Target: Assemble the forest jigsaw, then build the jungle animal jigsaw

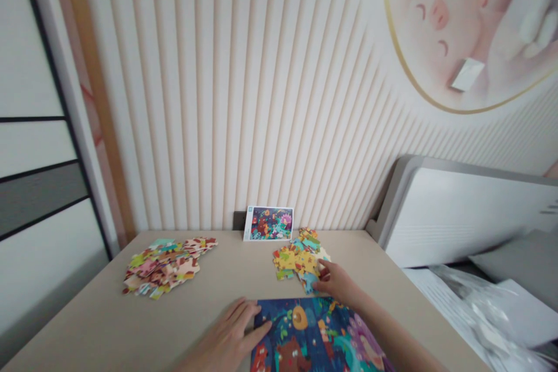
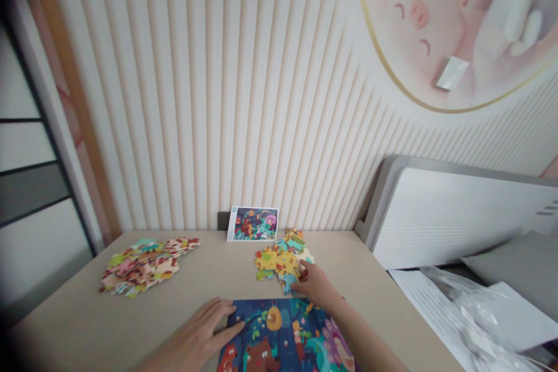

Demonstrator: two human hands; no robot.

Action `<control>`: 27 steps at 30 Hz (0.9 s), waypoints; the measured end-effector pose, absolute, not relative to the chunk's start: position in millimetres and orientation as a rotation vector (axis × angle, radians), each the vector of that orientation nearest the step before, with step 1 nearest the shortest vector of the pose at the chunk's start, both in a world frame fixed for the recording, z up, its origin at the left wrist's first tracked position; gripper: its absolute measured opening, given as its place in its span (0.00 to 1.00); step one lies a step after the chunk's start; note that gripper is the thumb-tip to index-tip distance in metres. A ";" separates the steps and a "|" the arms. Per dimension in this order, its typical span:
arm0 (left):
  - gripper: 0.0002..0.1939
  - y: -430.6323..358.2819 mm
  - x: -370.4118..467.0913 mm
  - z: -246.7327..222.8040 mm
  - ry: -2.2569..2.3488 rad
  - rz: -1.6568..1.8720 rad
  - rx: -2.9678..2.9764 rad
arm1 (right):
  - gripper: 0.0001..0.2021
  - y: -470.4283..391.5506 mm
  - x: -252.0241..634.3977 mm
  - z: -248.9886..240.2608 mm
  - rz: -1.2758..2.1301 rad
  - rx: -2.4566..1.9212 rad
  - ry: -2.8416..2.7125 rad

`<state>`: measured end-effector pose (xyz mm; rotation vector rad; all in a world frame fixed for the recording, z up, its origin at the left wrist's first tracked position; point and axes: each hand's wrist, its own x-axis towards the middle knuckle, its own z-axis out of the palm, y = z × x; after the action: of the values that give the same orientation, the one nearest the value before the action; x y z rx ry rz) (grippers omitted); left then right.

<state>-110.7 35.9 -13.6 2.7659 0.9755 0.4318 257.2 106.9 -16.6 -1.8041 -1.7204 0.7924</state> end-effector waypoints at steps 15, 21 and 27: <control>0.31 43.4 -110.4 -17.3 0.915 0.434 2.926 | 0.23 129.3 235.9 14.4 0.106 -2.024 -1.969; 0.33 48.8 -102.7 -8.1 1.160 0.462 2.758 | 0.25 114.5 219.6 -4.2 0.253 -1.851 -2.074; 0.34 77.5 -62.2 -3.3 1.257 0.526 2.579 | 0.22 136.3 219.1 15.3 0.286 -1.768 -2.036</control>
<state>-62.2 77.5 -3.3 2.5789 1.2574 0.5255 219.1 136.3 15.3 -1.7677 -2.0361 0.2859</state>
